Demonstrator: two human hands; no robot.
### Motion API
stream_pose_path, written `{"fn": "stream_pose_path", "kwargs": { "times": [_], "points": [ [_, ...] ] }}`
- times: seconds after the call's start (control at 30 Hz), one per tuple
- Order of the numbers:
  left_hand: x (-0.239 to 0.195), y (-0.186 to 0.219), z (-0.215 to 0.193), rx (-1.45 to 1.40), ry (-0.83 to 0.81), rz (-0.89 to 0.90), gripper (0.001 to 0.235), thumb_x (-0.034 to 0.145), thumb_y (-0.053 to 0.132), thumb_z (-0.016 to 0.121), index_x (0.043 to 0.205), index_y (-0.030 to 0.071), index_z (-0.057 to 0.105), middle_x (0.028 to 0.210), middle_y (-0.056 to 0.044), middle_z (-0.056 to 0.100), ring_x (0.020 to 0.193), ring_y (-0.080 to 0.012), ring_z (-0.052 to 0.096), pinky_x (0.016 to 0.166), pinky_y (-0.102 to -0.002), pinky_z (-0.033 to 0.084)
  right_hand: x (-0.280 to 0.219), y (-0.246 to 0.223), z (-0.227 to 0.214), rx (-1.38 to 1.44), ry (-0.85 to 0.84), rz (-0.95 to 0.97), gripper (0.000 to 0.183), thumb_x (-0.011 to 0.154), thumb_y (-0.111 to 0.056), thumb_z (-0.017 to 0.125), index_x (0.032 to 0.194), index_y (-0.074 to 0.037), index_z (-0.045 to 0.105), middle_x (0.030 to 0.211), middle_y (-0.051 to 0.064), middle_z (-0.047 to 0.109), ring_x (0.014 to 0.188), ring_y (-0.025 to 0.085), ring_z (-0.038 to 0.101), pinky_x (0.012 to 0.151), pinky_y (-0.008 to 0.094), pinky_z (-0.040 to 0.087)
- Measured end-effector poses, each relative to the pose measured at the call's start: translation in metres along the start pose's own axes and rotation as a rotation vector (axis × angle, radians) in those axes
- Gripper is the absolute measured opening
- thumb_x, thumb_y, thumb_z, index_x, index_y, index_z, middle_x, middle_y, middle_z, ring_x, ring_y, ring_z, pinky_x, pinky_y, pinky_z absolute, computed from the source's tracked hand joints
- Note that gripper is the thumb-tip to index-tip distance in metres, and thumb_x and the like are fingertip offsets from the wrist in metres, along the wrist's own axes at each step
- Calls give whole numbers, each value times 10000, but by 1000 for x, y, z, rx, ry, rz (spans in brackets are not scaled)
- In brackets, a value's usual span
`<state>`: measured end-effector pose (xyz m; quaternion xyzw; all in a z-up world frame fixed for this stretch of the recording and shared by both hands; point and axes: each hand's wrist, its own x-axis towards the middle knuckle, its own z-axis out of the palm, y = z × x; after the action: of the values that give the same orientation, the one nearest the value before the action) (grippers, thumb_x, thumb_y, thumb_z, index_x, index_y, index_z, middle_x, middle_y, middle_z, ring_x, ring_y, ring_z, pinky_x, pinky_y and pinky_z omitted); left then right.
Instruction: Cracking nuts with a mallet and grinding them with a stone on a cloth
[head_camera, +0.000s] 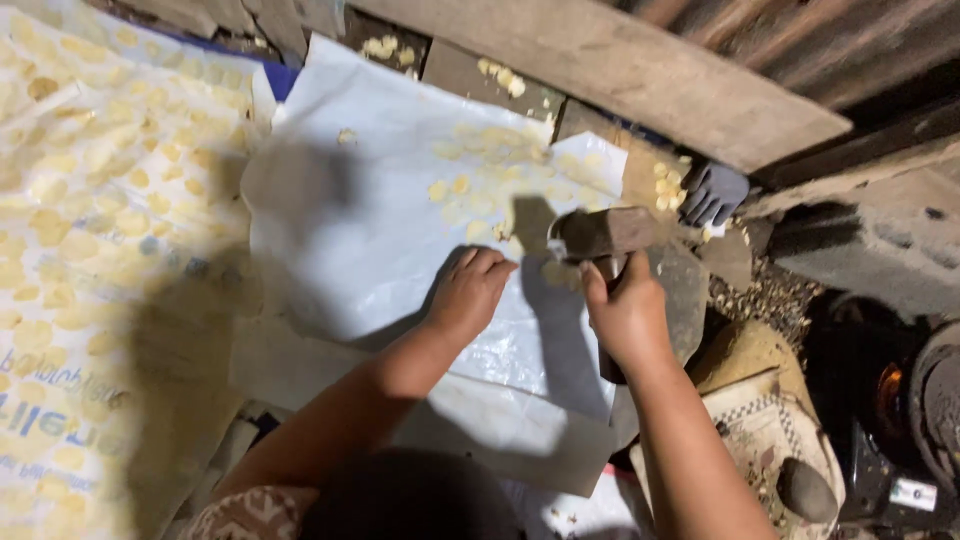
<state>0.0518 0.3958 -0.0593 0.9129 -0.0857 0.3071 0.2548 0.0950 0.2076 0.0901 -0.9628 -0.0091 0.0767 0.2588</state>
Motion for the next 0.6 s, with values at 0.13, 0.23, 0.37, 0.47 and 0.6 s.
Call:
{"fn": "stream_pose_path", "kwargs": {
  "times": [0.13, 0.23, 0.37, 0.47, 0.6],
  "points": [
    [5, -7, 1, 18, 43, -2, 141, 849, 174, 743, 981, 151, 700, 977, -42, 610, 910, -275, 618, 815, -377, 518, 9, 26, 55, -129, 32, -3, 513, 964, -323, 643, 1285, 62, 531, 918, 383, 690, 941, 558, 692, 809, 654, 561],
    [-1, -5, 3, -101, 50, -12, 61, 891, 157, 732, 932, 147, 688, 949, -31, 613, 877, -284, 618, 787, -380, 515, 24, 36, 59, -136, -136, 104, 544, 944, -406, 612, 1277, 9, 501, 1023, 339, 712, 1046, 506, 692, 879, 607, 568],
    [3, -10, 2, -116, 63, -4, 46, 898, 150, 730, 939, 140, 712, 963, -27, 638, 889, -267, 633, 789, -371, 511, 27, 16, 30, -91, -141, 1, 542, 932, -439, 628, 1221, 14, 558, 981, 329, 706, 1003, 521, 691, 808, 601, 578],
    [-2, -9, 5, -128, 36, -40, 29, 908, 155, 716, 921, 140, 694, 957, -25, 633, 889, -275, 630, 794, -376, 512, -1, 32, 53, -132, -94, 32, 519, 953, -404, 634, 1212, 35, 533, 948, 348, 703, 971, 519, 699, 798, 607, 585],
    [2, -12, 29, -98, 22, -77, 73, 889, 169, 736, 933, 150, 682, 973, -11, 617, 926, -267, 626, 837, -369, 513, 1, 31, 34, -49, -164, 101, 598, 928, -406, 645, 1270, 79, 564, 1012, 369, 708, 1040, 540, 677, 864, 632, 551]
  ]
}}
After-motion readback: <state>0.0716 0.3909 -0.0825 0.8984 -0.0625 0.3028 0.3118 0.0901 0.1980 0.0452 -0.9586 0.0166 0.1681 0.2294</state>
